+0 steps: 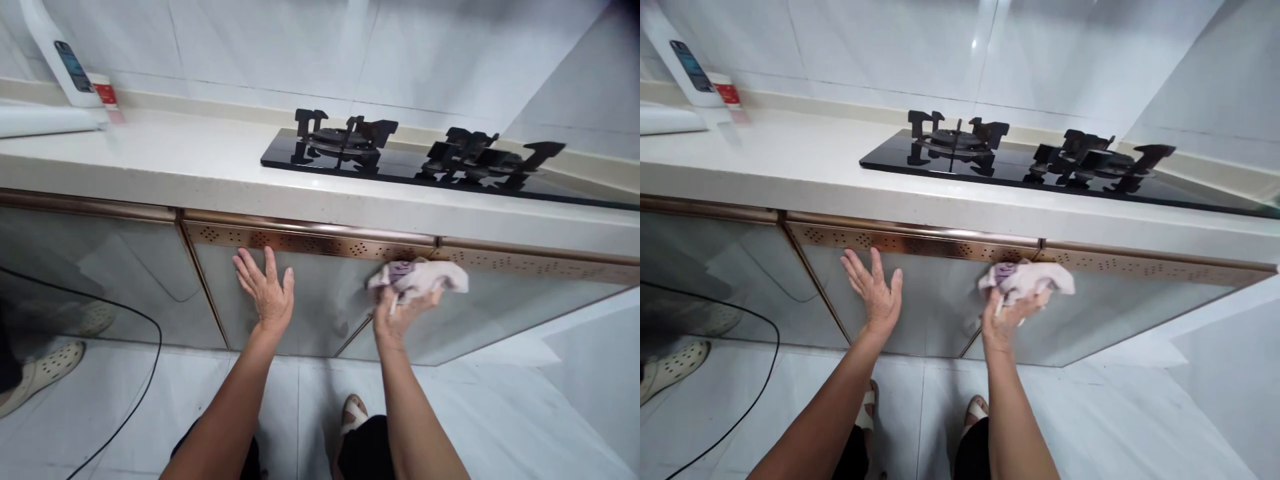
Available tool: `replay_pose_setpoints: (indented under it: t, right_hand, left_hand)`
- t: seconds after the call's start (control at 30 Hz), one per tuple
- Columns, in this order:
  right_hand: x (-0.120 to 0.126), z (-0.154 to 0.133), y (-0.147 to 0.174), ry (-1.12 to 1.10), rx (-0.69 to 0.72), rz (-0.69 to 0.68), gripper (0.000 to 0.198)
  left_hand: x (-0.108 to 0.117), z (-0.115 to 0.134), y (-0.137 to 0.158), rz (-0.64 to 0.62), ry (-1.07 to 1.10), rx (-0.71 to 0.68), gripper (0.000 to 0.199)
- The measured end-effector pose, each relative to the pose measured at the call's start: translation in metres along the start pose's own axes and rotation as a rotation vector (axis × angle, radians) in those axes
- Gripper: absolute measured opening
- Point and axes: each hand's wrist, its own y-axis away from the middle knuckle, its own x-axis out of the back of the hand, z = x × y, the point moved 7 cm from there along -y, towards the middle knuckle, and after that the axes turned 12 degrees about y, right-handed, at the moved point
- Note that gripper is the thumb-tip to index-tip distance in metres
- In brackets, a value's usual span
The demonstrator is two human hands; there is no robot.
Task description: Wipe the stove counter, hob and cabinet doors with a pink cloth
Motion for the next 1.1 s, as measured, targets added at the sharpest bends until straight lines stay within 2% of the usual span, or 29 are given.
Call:
replay_pose_setpoints:
  t: [0.1, 0.3, 0.4, 0.47, 0.53, 0.63, 0.73, 0.8, 0.87, 0.93, 1.03, 1.1]
  right_hand:
    - [-0.005, -0.035, 0.032, 0.096, 0.113, 0.041, 0.085]
    - [-0.022, -0.099, 0.085, 0.066, 0.38, -0.1, 0.074]
    - [-0.024, -0.118, 0.093, -0.041, 0.487, -0.204, 0.073]
    - [-0.016, -0.119, 0.084, -0.143, 0.499, -0.159, 0.067]
    - [0.0, -0.104, 0.059, -0.176, 0.396, 0.002, 0.061]
    - [0.021, -0.063, 0.016, -0.079, 0.118, 0.22, 0.066]
    - [0.026, -0.033, -0.015, -0.037, -0.142, 0.28, 0.066]
    - [0.022, -0.04, -0.021, -0.053, -0.181, 0.283, 0.067]
    - [0.014, -0.075, -0.017, -0.059, -0.05, 0.235, 0.072]
    - [0.0, -0.131, -0.002, -0.047, 0.195, 0.122, 0.075]
    - [-0.018, -0.211, 0.026, -0.046, 0.544, -0.027, 0.06]
    - [-0.023, -0.241, 0.038, -0.044, 0.681, -0.03, 0.052]
  left_hand:
    - [0.001, -0.002, -0.001, -0.014, 0.005, 0.006, 0.074]
    - [0.004, -0.005, -0.003, -0.048, -0.015, 0.006, 0.069]
    - [0.007, -0.006, -0.003, -0.073, -0.023, 0.015, 0.065]
    - [0.008, -0.008, -0.003, -0.094, -0.026, 0.039, 0.063]
    - [0.009, -0.009, -0.002, -0.111, -0.023, 0.063, 0.061]
    - [0.012, -0.006, -0.001, -0.092, 0.006, 0.063, 0.056]
    - [0.018, 0.0, -0.002, -0.01, 0.042, 0.032, 0.049]
    - [0.022, 0.004, -0.003, 0.034, 0.059, 0.021, 0.047]
    - [0.025, 0.006, -0.005, 0.058, 0.076, 0.016, 0.047]
    - [0.029, 0.006, -0.007, 0.075, 0.095, 0.012, 0.05]
    - [0.039, -0.004, -0.011, 0.142, 0.124, 0.063, 0.058]
    - [0.047, -0.015, -0.014, 0.204, 0.135, 0.121, 0.061]
